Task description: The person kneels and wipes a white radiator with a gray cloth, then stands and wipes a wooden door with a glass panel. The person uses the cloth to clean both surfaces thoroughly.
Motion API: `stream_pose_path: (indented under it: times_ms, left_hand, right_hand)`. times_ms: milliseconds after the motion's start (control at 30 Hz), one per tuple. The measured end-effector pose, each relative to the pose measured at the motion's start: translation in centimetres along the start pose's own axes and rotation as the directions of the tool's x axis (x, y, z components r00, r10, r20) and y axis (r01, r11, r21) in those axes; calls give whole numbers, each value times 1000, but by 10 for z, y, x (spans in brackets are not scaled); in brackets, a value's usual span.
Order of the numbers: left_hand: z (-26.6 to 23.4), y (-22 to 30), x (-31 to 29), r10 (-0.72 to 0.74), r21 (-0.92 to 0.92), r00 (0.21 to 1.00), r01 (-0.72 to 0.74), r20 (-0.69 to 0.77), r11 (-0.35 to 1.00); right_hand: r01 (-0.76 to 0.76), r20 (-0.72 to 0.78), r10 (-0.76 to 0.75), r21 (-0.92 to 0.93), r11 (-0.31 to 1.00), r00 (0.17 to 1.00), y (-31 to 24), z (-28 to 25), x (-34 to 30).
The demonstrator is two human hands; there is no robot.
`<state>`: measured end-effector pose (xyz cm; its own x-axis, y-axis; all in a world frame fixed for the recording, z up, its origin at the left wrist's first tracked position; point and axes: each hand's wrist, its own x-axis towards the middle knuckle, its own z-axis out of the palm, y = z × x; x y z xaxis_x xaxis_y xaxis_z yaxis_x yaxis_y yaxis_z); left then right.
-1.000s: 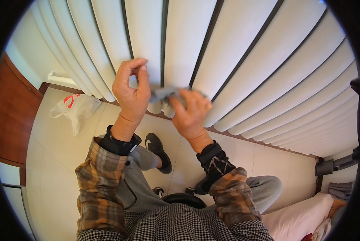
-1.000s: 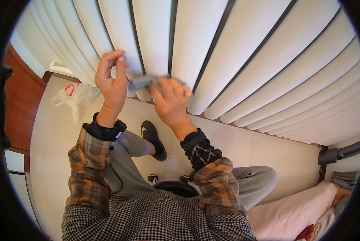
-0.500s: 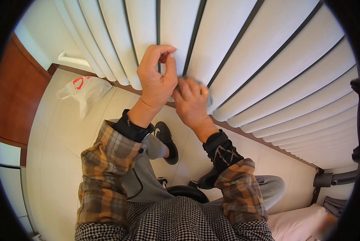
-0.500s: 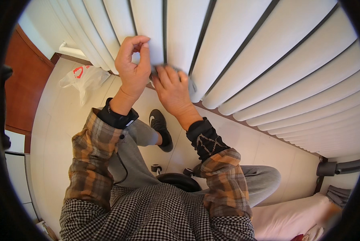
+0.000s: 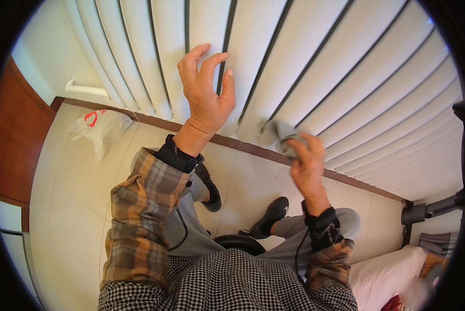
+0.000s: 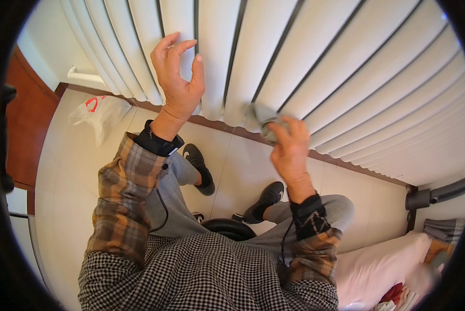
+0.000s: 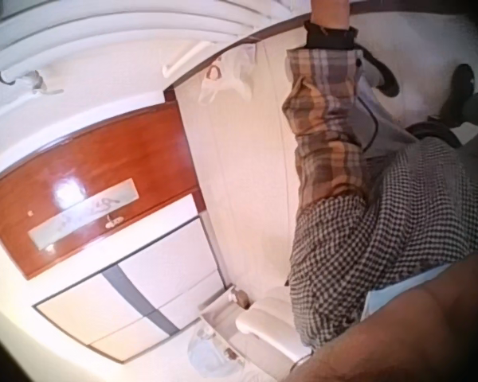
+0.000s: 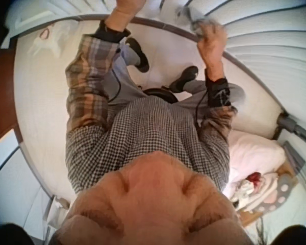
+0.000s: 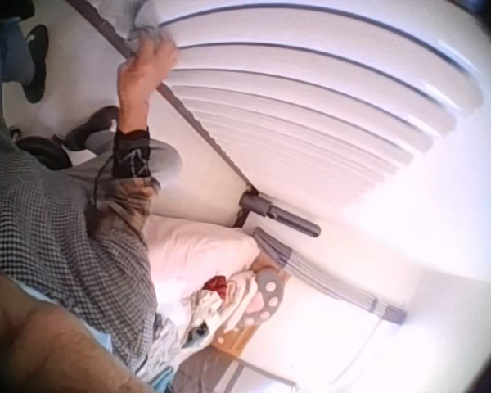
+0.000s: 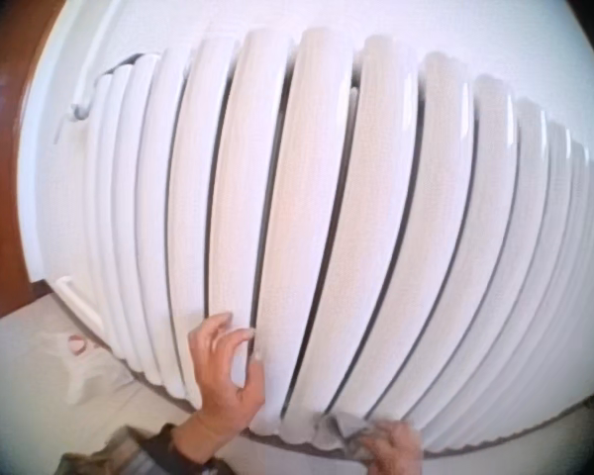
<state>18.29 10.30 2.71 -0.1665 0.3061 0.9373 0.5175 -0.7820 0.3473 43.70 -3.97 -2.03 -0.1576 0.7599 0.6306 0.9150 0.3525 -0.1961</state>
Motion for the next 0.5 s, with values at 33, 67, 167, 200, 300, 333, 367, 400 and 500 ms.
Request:
stream_pose_path:
  times_ms: [33,67,167,200,300,333,367,400,500]
  left_hand:
    - [3,3,1,36,25,999,-36,-8,999]
    - [7,7,1,73,49,997,-73,-13,996]
    - [19,18,-2,136,98,990,-139,37,985]
    - [22,22,-4,145,123,988,-149,44,981]
    - [28,30,-15,120,160,988,-134,93,978]
    - [29,32,-21,97,176,989,-116,112,978]
    - [30,33,-26,85,187,989,-106,119,977]
    - [31,31,-30,73,177,986,-99,151,979]
    - [35,27,-42,28,239,977,-79,212,968]
  right_hand:
    - [-34,-70,31,-32,999,997,3,-22,4]
    - [-37,-177,24,-69,997,984,9,-47,9]
    - [-51,-447,-60,-232,971,893,32,-132,32]
    - [-77,-554,-80,-254,964,829,40,-157,41]
    - [-166,-727,-181,-377,911,662,68,-211,68]
    - [-182,-734,-202,-407,895,648,81,-217,79]
    - [-196,-754,-163,-361,912,636,94,-213,91]
    - [-197,-762,-142,-335,921,633,107,-198,101]
    - [-232,-760,-77,-292,928,645,131,-150,85]
